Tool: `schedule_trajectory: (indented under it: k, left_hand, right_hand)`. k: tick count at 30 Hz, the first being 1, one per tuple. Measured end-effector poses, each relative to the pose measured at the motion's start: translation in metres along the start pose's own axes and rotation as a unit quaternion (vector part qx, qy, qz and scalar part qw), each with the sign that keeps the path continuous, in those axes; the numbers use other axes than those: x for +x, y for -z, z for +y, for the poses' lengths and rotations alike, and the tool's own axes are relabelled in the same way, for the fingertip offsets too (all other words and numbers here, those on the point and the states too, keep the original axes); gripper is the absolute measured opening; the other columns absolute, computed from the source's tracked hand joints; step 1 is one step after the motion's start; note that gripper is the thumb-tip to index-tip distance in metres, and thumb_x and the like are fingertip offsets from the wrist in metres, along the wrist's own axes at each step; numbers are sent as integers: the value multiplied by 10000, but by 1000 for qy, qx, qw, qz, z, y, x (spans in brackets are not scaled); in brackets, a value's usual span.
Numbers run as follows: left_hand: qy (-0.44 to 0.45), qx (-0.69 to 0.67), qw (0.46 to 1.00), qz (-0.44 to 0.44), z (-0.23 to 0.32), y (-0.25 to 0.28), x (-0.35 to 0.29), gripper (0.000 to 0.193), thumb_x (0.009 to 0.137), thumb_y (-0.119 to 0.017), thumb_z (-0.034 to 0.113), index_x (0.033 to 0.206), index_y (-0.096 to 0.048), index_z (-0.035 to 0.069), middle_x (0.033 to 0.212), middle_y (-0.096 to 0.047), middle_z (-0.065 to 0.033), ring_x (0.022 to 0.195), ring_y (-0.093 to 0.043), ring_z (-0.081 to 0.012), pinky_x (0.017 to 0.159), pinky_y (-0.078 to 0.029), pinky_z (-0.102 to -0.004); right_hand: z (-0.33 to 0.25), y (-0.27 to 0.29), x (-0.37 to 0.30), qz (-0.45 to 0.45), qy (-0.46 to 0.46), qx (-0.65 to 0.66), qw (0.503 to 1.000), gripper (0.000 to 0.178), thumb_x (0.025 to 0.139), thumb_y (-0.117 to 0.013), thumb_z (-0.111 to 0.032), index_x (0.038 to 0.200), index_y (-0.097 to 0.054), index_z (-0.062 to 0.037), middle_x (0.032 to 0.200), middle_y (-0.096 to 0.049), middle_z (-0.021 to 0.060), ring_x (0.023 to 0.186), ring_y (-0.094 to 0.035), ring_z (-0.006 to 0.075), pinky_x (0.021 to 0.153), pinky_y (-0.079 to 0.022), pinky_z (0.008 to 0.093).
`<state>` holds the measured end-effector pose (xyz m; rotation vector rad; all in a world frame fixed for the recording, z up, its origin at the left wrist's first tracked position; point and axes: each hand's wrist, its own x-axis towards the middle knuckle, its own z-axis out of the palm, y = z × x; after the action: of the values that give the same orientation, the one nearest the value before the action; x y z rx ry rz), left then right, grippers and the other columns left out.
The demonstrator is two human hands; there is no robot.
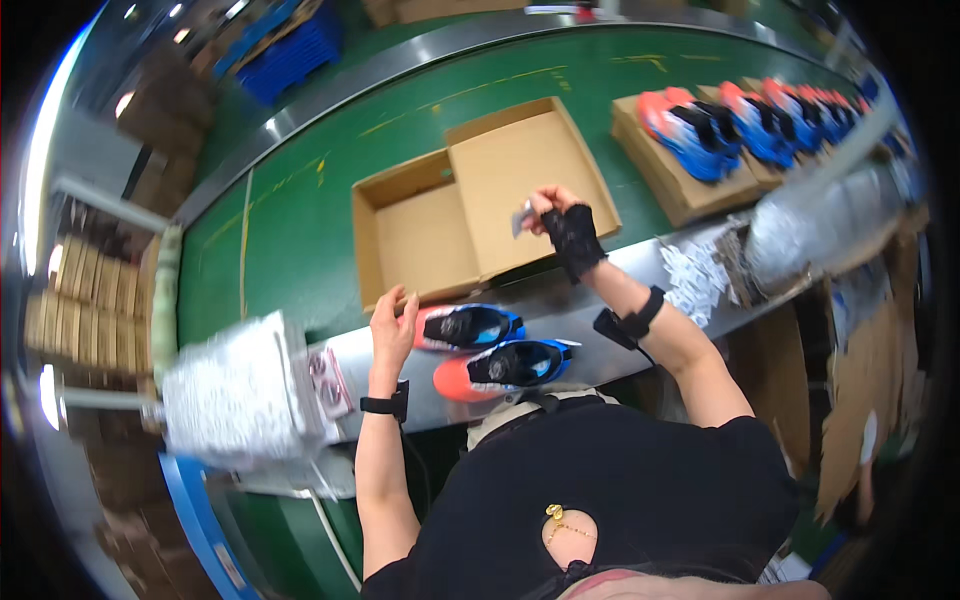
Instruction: Packing pairs of sneakers into shoeboxes with protective tissue paper.
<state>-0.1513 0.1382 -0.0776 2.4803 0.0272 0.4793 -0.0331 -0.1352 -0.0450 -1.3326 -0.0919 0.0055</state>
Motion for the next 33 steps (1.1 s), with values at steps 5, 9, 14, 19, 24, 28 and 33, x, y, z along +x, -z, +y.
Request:
schedule_trajectory:
  k: [5, 9, 14, 19, 24, 28, 33]
  left_hand:
    - [192, -150, 966, 86, -20, 44, -67, 286, 816, -562, 190, 1032, -537, 4, 859, -588, -86, 778, -563, -143, 650, -458, -261]
    - [274, -177, 933, 156, -48, 97, -114, 271, 836, -535, 166, 1026, -523, -27, 831, -581, -69, 704, -570, -116, 575, -454, -225]
    - [337, -135, 892, 268, -110, 158, -136, 265, 846, -501, 175, 1024, -526, -20, 846, -591, -94, 676, -586, -144, 540, -470, -233]
    - [353, 146, 893, 238, -233, 212, -155, 266, 782, -541, 180, 999, -568, 29, 881, -588, -151, 786, -561, -267, 700, -439, -361]
    - [497, 296, 816, -14, -244, 228, -116, 402, 783, -535, 280, 1134, -500, 87, 1197, -432, -176, 1140, -372, -304, 891, -306, -510]
    - [400, 327, 850, -100, -249, 221, -103, 565, 808, -454, 391, 1284, -319, 119, 1368, -173, -179, 1272, -135, -331, 919, -164, -625]
    - [318, 372, 868, -77, -285, 218, -115, 503, 836, -397, 392, 1232, -384, 83, 1335, -239, -210, 1235, -227, -357, 931, -198, -588]
  right_hand:
    - [36, -59, 45, -70, -142, 106, 982, 141, 790, -566, -157, 856, -537, -36, 700, -598, 49, 480, -464, 67, 428, -362, 185]
    - [63, -90, 68, -58, -278, 180, 942, 57, 794, -542, -134, 774, -543, -81, 596, -511, 5, 437, -398, 54, 362, -315, 180]
    - [68, -102, 62, -191, -268, -16, 944, 106, 785, -545, -190, 732, -506, -107, 545, -405, -27, 435, -378, 61, 383, -310, 205]
    - [40, -132, 28, -289, -206, -201, 913, 207, 754, -569, -241, 860, -558, -63, 609, -498, -13, 527, -489, 80, 501, -420, 209]
    - [68, -154, 19, -369, -116, -318, 866, 256, 774, -562, -249, 888, -575, -21, 638, -545, 10, 581, -540, 91, 516, -405, 218]
    - [91, -178, 2, -393, -14, -486, 780, 216, 736, -537, -187, 884, -596, -41, 663, -581, 120, 649, -578, 204, 608, -450, 300]
    - [102, -197, -12, -393, -1, -511, 764, 237, 734, -520, -149, 920, -583, -16, 727, -590, 135, 703, -587, 217, 647, -458, 309]
